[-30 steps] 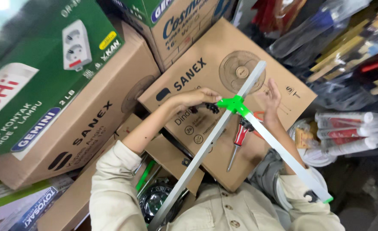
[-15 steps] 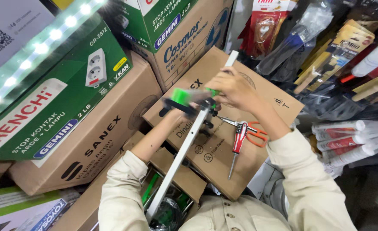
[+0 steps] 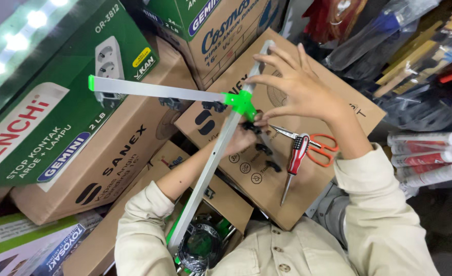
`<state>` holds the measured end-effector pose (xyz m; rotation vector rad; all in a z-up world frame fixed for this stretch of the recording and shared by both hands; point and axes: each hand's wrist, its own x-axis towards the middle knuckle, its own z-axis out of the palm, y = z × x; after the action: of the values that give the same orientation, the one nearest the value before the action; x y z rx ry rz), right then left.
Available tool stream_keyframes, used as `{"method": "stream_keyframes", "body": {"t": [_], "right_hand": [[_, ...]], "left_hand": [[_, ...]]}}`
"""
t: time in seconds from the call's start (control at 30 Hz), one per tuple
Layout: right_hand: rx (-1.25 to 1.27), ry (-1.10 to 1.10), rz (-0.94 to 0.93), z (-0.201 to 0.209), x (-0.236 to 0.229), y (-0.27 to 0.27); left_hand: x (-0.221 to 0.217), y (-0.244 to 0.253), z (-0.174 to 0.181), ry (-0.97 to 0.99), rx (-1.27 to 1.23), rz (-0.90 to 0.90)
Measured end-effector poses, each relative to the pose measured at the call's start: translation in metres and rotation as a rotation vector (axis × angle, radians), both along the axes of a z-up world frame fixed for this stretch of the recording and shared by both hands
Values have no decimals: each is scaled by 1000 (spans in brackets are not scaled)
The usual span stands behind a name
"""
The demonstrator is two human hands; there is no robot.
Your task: The person assembles a fan blade structure by connecting white metal rods to a green central hub. They use a screwdriver to tighten the connections and then attach black clips to the ends of the rods.
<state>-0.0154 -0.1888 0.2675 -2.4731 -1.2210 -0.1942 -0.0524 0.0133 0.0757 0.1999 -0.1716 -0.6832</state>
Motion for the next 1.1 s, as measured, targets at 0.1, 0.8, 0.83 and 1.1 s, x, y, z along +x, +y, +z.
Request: {"method": "stream_keyframes", "body": {"t": [0.1, 0.8, 0.83, 1.1], "right_hand": [[-17, -32, -8, -6, -10, -3], [-104, -228, 170, -120, -21, -49], [-122, -231, 156, -122, -22, -50], [-178, -172, 114, -126, -21, -58]], "left_hand": [[-14, -22, -2, 171, -189, -65], [-78, -33, -61, -32, 190, -325], [-76, -34, -61, -5, 256, -325], [-67, 11, -61, -29, 752, -263]]}}
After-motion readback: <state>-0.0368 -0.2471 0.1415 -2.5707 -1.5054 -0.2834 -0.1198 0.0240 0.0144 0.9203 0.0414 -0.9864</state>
